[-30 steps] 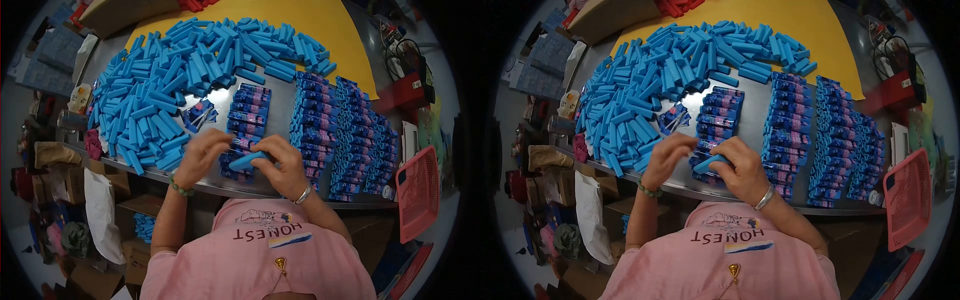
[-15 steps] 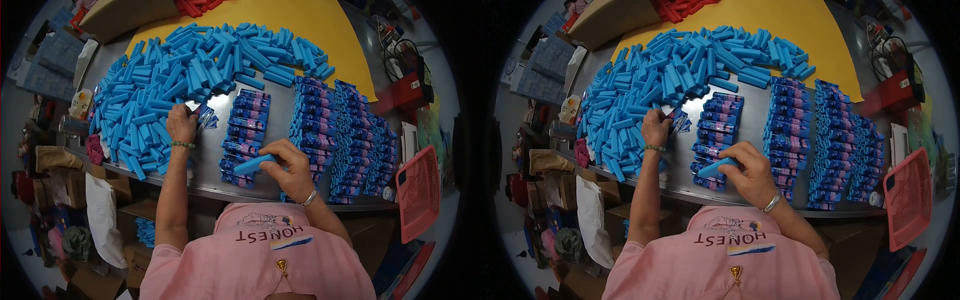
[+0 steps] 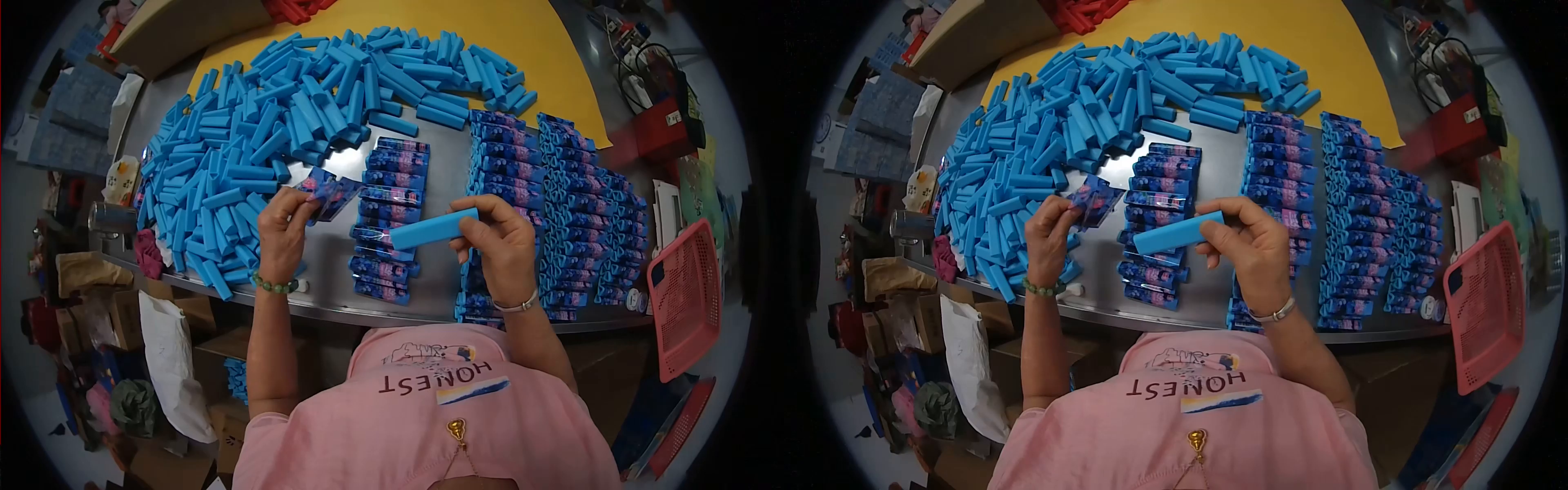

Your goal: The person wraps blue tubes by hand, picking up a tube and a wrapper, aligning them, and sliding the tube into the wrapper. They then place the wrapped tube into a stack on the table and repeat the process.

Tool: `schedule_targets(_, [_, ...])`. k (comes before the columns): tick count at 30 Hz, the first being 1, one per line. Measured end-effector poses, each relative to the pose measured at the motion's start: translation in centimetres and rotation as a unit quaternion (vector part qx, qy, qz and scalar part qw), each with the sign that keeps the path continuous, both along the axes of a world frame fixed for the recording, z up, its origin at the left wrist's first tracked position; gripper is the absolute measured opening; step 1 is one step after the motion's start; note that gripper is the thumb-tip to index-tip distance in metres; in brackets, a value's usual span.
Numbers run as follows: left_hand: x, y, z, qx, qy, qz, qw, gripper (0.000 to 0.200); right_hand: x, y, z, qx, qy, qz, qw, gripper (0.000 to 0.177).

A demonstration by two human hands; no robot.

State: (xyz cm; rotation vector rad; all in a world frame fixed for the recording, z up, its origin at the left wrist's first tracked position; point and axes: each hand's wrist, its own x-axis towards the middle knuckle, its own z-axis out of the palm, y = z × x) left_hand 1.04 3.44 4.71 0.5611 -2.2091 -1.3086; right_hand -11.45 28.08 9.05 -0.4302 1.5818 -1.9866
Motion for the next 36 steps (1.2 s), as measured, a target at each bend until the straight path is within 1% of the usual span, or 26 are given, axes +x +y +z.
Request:
schedule_targets(1, [0.0,0.7,0.6,0.003,0.0,-0.003,1.0,0.003,-0.2,0.0,0.1,0.003,0.0,-0.003,1.0,0.018])
schedule_targets(3, [-0.1,1.7,1.4,-0.039,0.021,-0.066,0.997,0.003,-0.5,-0.2,0.3,-0.054,-0.05,-0.009,0.997,0.019])
schedule_targets(7, [0.1,-0.1,0.4,-0.067,-0.012,-0.032,0.997,0.005,-0.5,-0.4,0.8,-0.066,-0.052,-0.008,0.996,0.019])
schedule_targets(8, [0.1,-1.1,0.1,-0.147,-0.068,0.022,0.987,0.008,-0.5,-0.4,0.8,-0.058,-0.04,-0.008,0.997,0.019])
schedule_targets(9, [0.2,-2.1,-0.4,-0.224,-0.123,0.077,0.964,0.01,-0.4,-0.3,0.8,-0.049,-0.029,-0.007,0.998,0.019])
schedule_targets(10, [0.3,-3.3,-1.2,-0.224,-0.165,0.095,0.956,0.014,-0.3,-0.3,0.7,-0.052,-0.03,-0.003,0.998,0.019])
schedule_targets(11, [0.4,-4.0,-2.0,-0.227,-0.166,0.099,0.955,0.014,-0.3,-0.2,0.4,-0.051,-0.034,-0.001,0.998,0.018])
schedule_targets(13, [0.4,-4.8,-2.8,-0.41,-0.163,0.117,0.89,0.013,-0.1,-0.2,0.2,-0.052,-0.039,0.001,0.998,0.018])
schedule_targets(14, [0.5,-5.1,-2.8,-0.412,-0.162,0.116,0.889,0.013,-0.1,-0.1,0.2,-0.052,-0.035,0.001,0.998,0.019])
schedule_targets(16, [0.4,-4.8,-2.1,-0.381,-0.074,0.141,0.911,0.012,-0.1,0.0,0.1,-0.051,-0.031,-0.004,0.998,0.019])
schedule_targets(17, [0.3,-4.4,-1.6,-0.38,-0.073,0.138,0.912,0.012,-0.2,0.1,0.1,-0.046,-0.021,-0.004,0.999,0.019])
schedule_targets(18, [0.3,-3.6,-1.0,-0.219,-0.043,0.089,0.971,0.011,-0.4,0.1,0.1,-0.04,-0.012,-0.003,0.999,0.02])
schedule_targets(19, [0.4,-2.8,-0.3,-0.05,-0.012,0.039,0.998,0.01,-0.4,0.1,0.2,-0.037,-0.011,-0.004,0.999,0.02])
schedule_targets(20, [0.6,-1.9,0.3,0.018,-0.011,-0.018,1.0,0.01,-0.4,0.0,0.4,-0.048,-0.028,0.0,0.998,0.02])
schedule_targets(21, [0.8,-0.8,1.0,0.022,-0.011,-0.019,1.0,0.01,-0.4,-0.1,0.5,-0.059,-0.045,0.004,0.997,0.02])
schedule_targets(22, [0.8,0.3,1.9,0.028,-0.027,-0.085,0.996,0.01,-0.4,-0.1,0.6,-0.056,-0.046,0.001,0.997,0.02])
schedule_targets(23, [0.8,1.3,2.6,0.034,-0.043,-0.151,0.987,0.01,-0.5,-0.2,0.7,-0.085,-0.082,0.013,0.993,0.021])
schedule_targets(24, [0.7,2.2,3.1,0.058,-0.03,-0.183,0.981,0.009,-0.6,-0.2,0.8,-0.114,-0.118,0.025,0.986,0.021])
schedule_targets(25, [0.6,2.8,3.2,0.06,-0.03,-0.185,0.98,0.009,-0.6,-0.2,0.8,-0.112,-0.119,0.022,0.986,0.021])
schedule_targets(27, [0.5,3.7,3.3,0.05,-0.02,-0.219,0.974,0.009,-0.6,-0.3,0.9,-0.086,-0.094,0.023,0.992,0.02])
schedule_targets(28, [0.5,4.0,3.5,0.052,-0.021,-0.22,0.974,0.009,-0.6,-0.2,0.8,-0.085,-0.094,0.021,0.992,0.02])
schedule_targets(30, [0.4,4.4,4.0,0.005,-0.038,-0.236,0.971,0.013,-0.5,-0.1,0.6,0.015,0.002,0.013,1.0,0.017])
schedule_targets(31, [0.3,4.5,4.1,0.005,-0.038,-0.236,0.971,0.013,-0.5,-0.1,0.5,0.015,0.002,0.013,1.0,0.017])
schedule_targets(33, [0.1,5.0,4.2,-0.039,-0.026,-0.241,0.969,0.018,-0.2,0.0,0.3,0.043,0.07,0.019,0.996,0.017])
schedule_targets(34, [0.1,5.4,4.2,-0.04,-0.026,-0.242,0.969,0.018,0.0,-0.1,0.2,0.042,0.069,0.019,0.997,0.017])
schedule_targets(36, [0.2,6.3,4.0,0.137,-0.061,-0.213,0.965,0.023,0.8,-0.8,0.0,0.048,0.122,0.021,0.991,0.018])
